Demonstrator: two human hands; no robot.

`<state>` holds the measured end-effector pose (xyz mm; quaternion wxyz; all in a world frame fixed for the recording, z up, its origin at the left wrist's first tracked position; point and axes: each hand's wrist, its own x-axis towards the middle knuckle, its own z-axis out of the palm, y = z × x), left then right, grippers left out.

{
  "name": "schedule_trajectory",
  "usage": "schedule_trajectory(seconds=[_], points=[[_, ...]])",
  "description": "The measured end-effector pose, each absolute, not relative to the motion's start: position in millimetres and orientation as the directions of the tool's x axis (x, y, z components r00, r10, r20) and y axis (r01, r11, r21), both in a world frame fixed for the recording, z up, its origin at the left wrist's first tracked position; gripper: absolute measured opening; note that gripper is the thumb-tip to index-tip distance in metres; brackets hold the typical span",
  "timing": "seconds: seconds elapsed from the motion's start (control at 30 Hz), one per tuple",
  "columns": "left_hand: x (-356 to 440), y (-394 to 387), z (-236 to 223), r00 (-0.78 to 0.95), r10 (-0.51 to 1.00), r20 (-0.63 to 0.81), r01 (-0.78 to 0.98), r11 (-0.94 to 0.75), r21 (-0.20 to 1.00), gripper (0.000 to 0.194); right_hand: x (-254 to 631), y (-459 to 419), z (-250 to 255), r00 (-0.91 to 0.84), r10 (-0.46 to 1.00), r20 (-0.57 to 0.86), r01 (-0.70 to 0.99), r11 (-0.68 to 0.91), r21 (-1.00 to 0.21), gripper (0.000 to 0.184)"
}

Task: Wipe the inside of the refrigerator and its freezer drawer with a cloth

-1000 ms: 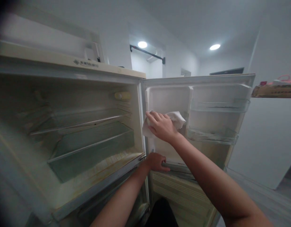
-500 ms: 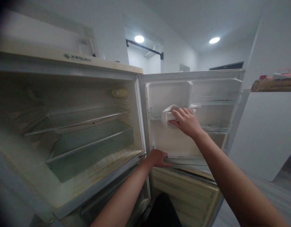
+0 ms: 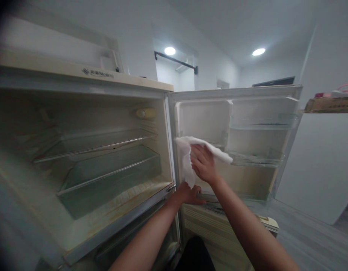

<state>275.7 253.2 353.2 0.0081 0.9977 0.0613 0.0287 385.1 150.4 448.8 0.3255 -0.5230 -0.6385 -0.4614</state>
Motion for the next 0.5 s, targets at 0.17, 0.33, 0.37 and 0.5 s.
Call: schedule_trajectory(seconds=[0.17,0.33,0.37,0.5], points=[[275.2,256.2,353.2,0.994,0.107,0.016,0.106,-0.994,0.041,0.072,380.3,175.7,457.1,-0.084,0.653,0.753,0.986,-0.053,0.156,0.039],[274.5,255.9,358.0,0.993,0.117,-0.002,0.117,-0.993,0.033,0.071,374.5,196.1,467.4,0.143,0.582,0.801,0.987,-0.023,-0.16,0.037],[274.4,256.4,357.0,0.993,0.121,0.002,0.12,-0.992,0.038,0.071,370.8,199.4,466.8,0.243,0.527,0.814,0.956,0.014,-0.295,0.038],[272.8,258.7,350.6,0.995,0.079,0.063,0.072,-0.992,0.102,0.065,355.7,203.0,465.7,0.671,0.383,0.635,0.571,0.28,-0.772,0.047]])
